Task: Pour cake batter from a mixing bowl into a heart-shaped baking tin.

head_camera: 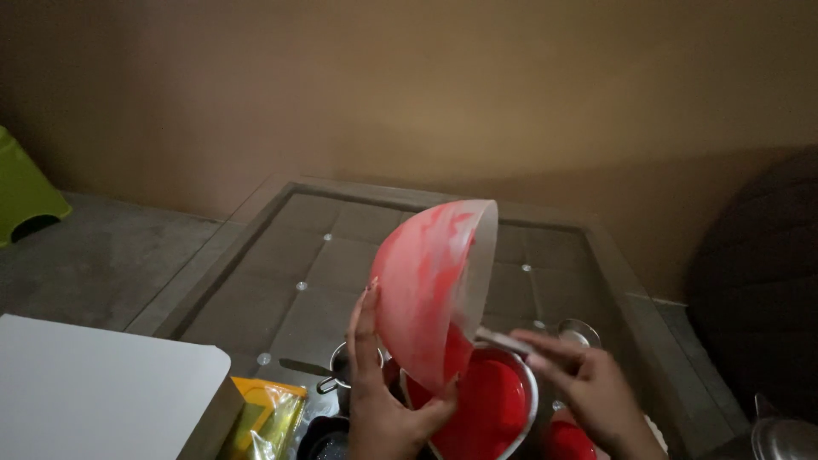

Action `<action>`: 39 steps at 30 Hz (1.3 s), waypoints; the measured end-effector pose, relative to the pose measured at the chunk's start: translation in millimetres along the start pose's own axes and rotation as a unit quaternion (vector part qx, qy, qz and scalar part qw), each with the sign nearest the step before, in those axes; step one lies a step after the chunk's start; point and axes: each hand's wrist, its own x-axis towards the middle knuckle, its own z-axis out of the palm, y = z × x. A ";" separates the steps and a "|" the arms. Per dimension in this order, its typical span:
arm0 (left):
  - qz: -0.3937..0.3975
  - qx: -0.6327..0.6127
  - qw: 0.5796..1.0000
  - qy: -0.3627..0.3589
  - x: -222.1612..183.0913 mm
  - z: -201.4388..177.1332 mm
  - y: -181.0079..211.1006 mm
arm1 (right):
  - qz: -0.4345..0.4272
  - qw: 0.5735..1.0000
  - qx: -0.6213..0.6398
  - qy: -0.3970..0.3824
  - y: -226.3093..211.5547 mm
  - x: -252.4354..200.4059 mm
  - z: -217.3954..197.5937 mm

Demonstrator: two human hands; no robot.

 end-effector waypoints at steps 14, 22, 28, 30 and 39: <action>-0.078 -0.196 0.976 -0.049 4.9 -18.0 -20.0 | -0.062 0.982 -0.071 0.166 -28.7 -47.5 10.8; -0.089 -0.240 0.965 -0.059 -1.3 -17.0 -41.1 | 0.049 0.980 -0.178 0.080 -45.2 -50.3 1.1; -0.096 -0.275 0.955 -0.054 0.3 -19.7 -54.1 | 0.044 0.983 -0.067 0.163 -35.9 -43.4 0.2; -0.062 -0.296 0.950 -0.077 -1.9 -19.5 -57.7 | 0.096 0.989 -0.039 0.105 -36.1 -45.3 -2.5; -0.157 -0.214 0.961 -0.081 4.4 -17.7 -28.5 | 0.093 0.994 0.058 0.030 52.9 -7.6 -15.2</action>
